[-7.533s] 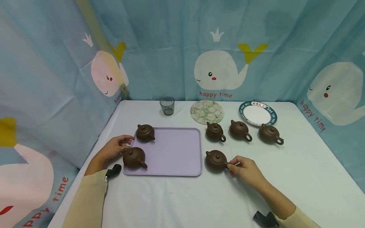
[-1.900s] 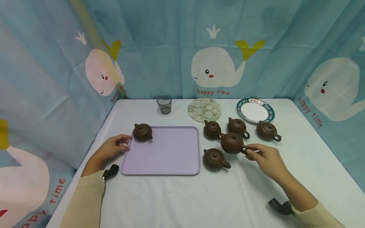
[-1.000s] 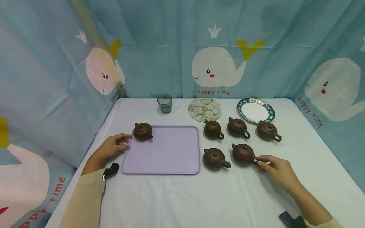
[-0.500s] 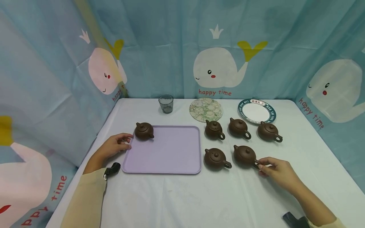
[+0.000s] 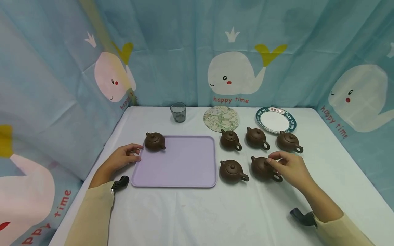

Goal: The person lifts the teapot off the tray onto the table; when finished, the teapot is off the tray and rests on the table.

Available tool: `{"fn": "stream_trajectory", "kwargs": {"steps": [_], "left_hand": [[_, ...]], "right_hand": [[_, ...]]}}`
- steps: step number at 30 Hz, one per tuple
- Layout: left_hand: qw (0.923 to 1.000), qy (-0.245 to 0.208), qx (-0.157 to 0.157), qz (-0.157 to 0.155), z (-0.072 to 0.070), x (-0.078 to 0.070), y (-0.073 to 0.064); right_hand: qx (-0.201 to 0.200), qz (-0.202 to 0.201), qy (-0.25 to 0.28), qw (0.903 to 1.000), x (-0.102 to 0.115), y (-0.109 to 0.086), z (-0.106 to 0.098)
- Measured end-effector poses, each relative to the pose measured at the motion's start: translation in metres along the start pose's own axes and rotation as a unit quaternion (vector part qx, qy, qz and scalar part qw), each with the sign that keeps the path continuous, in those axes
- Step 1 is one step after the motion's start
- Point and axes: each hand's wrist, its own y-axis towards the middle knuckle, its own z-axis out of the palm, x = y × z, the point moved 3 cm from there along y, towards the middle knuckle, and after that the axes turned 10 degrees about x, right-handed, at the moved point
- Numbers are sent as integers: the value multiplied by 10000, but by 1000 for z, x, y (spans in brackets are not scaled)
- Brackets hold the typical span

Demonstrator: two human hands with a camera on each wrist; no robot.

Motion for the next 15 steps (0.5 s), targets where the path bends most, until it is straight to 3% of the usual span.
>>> {"fn": "stream_trajectory", "kwargs": {"steps": [7,11,15], "left_hand": [[9999,77,-38,-68,0,6,-2],[9999,137,-32,-34,0,5,-2],[9997,231,-34,-36,0,2,-1]], "right_hand": [[374,-801,565,9945,53,33,26],[638,-1269,1187,9827,87,46,45],[858,-1430,1667,9718,117,56,65]]}}
